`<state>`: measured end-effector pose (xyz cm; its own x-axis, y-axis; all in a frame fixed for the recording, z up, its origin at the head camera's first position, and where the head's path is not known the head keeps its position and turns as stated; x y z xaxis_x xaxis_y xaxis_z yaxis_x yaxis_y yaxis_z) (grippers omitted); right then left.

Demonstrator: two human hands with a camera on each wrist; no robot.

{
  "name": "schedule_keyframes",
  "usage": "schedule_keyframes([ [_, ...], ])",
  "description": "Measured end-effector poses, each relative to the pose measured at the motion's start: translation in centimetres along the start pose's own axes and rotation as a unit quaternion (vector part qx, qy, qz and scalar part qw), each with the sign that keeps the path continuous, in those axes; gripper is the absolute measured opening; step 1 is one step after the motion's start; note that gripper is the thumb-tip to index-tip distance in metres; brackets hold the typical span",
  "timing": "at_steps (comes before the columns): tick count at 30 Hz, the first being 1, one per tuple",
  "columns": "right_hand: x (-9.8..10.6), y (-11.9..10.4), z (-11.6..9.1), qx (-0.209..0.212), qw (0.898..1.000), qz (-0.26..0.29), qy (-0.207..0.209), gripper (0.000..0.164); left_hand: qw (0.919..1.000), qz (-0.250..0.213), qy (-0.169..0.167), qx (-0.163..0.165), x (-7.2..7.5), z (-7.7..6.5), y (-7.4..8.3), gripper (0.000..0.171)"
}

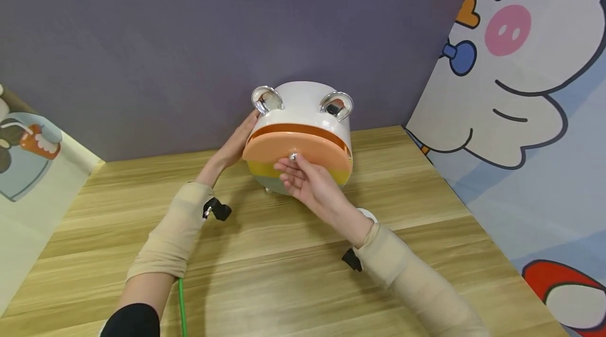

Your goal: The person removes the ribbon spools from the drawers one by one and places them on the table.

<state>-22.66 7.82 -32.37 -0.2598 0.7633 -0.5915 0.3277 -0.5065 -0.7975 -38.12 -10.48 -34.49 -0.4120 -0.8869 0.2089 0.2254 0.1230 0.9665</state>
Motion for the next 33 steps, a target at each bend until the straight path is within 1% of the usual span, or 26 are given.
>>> schedule_keyframes([
  [2,0.1,-0.2,0.6,0.003,1.0,0.001,0.005,0.036,1.0,0.001,0.005,-0.002,0.2,0.4,-0.7,0.056],
  [4,0.3,-0.3,1.1,0.003,1.0,0.005,0.008,0.036,0.9999,0.004,0.011,-0.002,0.3,0.5,-1.0,0.057],
  [7,0.5,-0.5,1.6,0.004,1.0,0.012,0.011,0.036,0.9998,0.005,0.018,-0.001,0.3,0.5,-1.1,0.056],
  [10,0.7,-0.7,2.0,0.005,1.0,0.023,0.013,0.035,0.9999,0.003,0.016,0.002,0.3,0.6,-1.1,0.055],
  [15,0.9,-0.9,2.4,0.001,1.0,0.028,0.014,0.034,0.9999,-0.001,0.01,0.013,0.1,0.4,-0.5,0.055],
  [18,0.9,-0.9,2.5,0.0,1.0,0.025,0.012,0.034,0.9998,-0.003,0.006,0.017,-0.1,-0.2,0.6,0.055],
  [22,0.9,-1.0,2.4,0.001,1.0,0.022,0.013,0.034,0.9999,-0.009,0.002,0.013,-0.4,-1.0,1.8,0.057],
  [27,1.0,-0.9,1.9,-0.007,1.0,0.022,0.015,0.032,0.9999,-0.009,0.001,0.014,-0.4,-1.2,1.9,0.057],
  [29,1.2,-0.6,1.6,-0.014,1.0,0.019,0.018,0.032,0.9998,-0.009,0.001,0.015,-0.4,-1.2,1.9,0.057],
  [33,1.9,0.7,0.9,-0.036,0.999,0.003,0.016,0.033,0.9998,-0.013,0.005,0.013,0.0,-0.3,0.7,0.056],
])
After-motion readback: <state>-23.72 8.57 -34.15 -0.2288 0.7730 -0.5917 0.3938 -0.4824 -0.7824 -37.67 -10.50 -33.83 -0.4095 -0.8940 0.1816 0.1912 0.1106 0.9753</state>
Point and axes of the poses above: each hand's wrist, its own z-axis towards the middle knuckle, its own x-axis out of the back of the hand, y = z × x, the point moved 5 cm from there along z, towards the middle knuckle, and after that the axes turned 2 degrees about x, right-handed, at the moved point
